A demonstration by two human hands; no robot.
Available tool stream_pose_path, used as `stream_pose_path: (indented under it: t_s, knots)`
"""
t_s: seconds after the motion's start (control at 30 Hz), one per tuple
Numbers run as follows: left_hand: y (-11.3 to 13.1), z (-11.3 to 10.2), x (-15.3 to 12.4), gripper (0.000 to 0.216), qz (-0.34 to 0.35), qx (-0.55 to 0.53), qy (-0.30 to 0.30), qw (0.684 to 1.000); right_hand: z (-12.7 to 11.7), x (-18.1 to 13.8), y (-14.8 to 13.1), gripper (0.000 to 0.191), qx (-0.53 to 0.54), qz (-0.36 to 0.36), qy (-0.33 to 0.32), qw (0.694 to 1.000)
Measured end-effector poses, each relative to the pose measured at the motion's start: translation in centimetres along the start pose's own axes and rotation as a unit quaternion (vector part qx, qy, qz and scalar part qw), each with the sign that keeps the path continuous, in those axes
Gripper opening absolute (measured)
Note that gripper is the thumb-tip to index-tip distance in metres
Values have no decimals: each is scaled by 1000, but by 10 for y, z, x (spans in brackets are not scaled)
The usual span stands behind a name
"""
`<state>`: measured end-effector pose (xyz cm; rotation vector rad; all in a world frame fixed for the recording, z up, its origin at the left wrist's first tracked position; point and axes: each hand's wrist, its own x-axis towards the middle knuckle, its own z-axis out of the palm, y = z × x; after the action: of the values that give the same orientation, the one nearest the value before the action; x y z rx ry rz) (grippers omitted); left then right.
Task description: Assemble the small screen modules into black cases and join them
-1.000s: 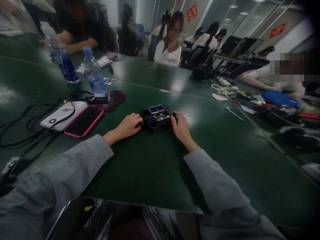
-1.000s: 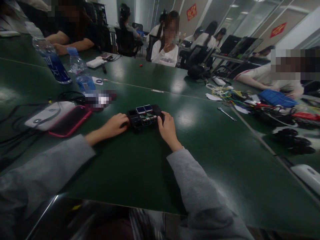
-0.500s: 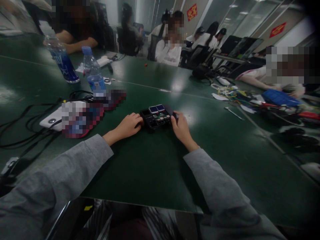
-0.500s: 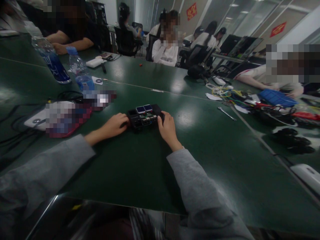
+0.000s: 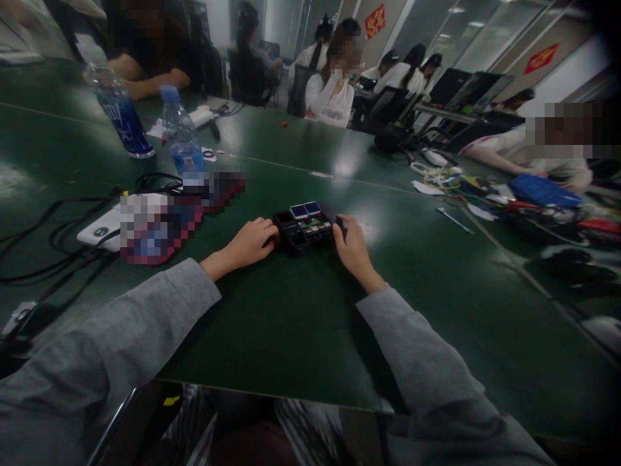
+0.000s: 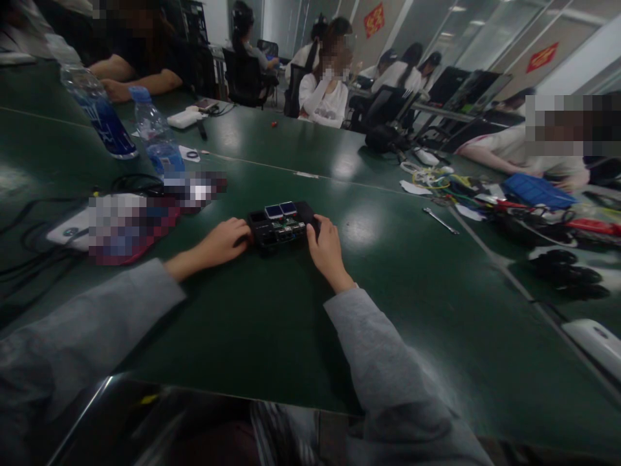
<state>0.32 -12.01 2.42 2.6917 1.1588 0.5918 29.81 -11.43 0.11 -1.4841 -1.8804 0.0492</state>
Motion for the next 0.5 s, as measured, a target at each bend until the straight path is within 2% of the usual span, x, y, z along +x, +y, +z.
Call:
stream_pose_path:
  t_s: [0.5]
  knots:
    - [0, 1, 1, 15, -2, 1, -1, 1000, -1, 1, -2, 55, -2, 3, -1, 1000]
